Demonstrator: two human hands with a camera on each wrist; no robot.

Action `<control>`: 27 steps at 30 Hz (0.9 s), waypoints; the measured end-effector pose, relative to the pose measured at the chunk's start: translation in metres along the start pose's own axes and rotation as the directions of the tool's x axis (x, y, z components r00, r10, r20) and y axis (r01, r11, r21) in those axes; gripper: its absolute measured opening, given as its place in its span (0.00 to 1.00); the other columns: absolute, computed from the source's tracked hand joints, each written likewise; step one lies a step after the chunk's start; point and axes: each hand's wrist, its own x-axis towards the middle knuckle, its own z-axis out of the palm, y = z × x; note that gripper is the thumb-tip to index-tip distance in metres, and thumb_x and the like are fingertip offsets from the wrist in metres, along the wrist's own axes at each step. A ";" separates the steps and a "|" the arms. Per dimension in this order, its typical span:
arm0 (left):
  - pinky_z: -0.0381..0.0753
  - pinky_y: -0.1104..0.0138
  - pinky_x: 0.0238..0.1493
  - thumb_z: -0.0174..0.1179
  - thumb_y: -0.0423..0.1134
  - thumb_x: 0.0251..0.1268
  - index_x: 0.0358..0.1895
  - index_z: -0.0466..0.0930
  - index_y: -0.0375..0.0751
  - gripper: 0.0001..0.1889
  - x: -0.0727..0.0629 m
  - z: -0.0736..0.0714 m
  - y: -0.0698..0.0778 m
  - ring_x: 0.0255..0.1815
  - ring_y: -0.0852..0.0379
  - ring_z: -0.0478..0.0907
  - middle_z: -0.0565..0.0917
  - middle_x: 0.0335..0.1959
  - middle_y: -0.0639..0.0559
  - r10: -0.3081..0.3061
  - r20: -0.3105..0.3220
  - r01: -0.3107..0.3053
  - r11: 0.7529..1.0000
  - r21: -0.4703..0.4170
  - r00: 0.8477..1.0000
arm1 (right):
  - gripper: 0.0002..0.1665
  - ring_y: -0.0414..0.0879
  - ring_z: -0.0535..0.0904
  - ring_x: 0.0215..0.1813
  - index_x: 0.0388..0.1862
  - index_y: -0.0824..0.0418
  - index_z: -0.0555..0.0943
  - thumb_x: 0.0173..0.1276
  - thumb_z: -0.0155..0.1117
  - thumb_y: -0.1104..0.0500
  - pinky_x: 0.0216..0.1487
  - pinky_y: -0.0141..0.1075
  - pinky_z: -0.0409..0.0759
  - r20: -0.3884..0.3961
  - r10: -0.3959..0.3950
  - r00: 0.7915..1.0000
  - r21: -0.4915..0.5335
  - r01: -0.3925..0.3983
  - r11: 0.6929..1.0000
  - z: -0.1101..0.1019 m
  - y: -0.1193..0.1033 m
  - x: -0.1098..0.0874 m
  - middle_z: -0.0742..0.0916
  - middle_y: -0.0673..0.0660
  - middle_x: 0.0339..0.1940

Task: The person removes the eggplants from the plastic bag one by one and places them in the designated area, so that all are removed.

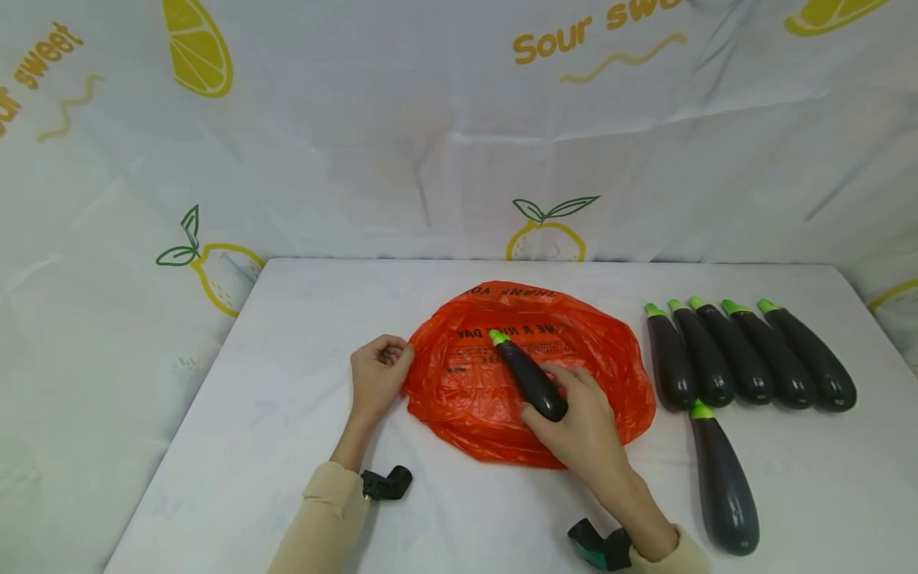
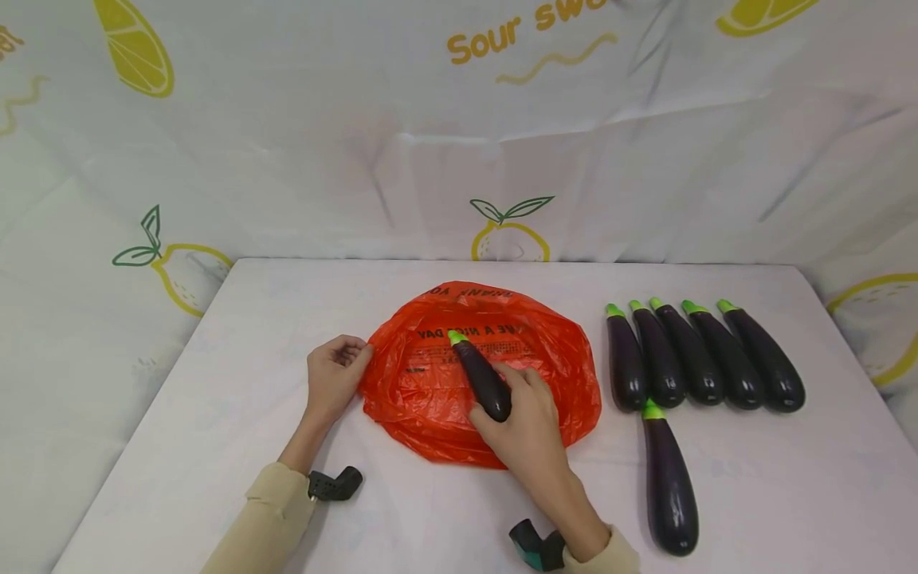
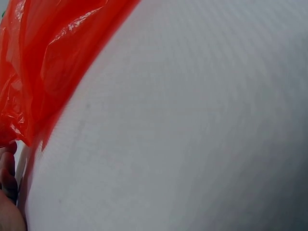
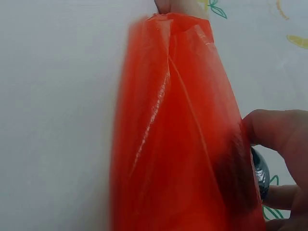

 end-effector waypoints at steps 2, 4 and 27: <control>0.71 0.77 0.26 0.64 0.29 0.63 0.29 0.84 0.34 0.04 0.000 0.000 0.000 0.22 0.63 0.70 0.79 0.21 0.44 0.007 0.000 -0.007 1.000 0.000 1.000 | 0.33 0.54 0.79 0.46 0.63 0.63 0.80 0.56 0.75 0.58 0.41 0.41 0.82 -0.006 -0.006 1.000 0.006 0.006 1.000 -0.005 0.000 -0.003 0.84 0.63 0.50; 0.71 0.77 0.26 0.65 0.29 0.62 0.29 0.84 0.34 0.04 0.000 0.000 0.000 0.22 0.63 0.70 0.80 0.21 0.44 0.013 -0.002 -0.013 1.000 0.002 1.000 | 0.33 0.54 0.78 0.45 0.63 0.63 0.80 0.56 0.75 0.59 0.39 0.38 0.79 -0.009 -0.012 1.000 0.015 0.012 1.000 -0.009 0.000 -0.006 0.84 0.63 0.50; 0.71 0.77 0.27 0.64 0.29 0.63 0.30 0.84 0.34 0.04 0.001 0.000 -0.002 0.23 0.63 0.70 0.79 0.22 0.43 0.014 0.000 -0.014 1.000 0.012 1.000 | 0.35 0.52 0.76 0.42 0.62 0.64 0.80 0.55 0.79 0.56 0.34 0.30 0.77 -0.052 0.044 0.998 -0.070 -0.047 0.996 -0.047 0.012 -0.032 0.82 0.65 0.49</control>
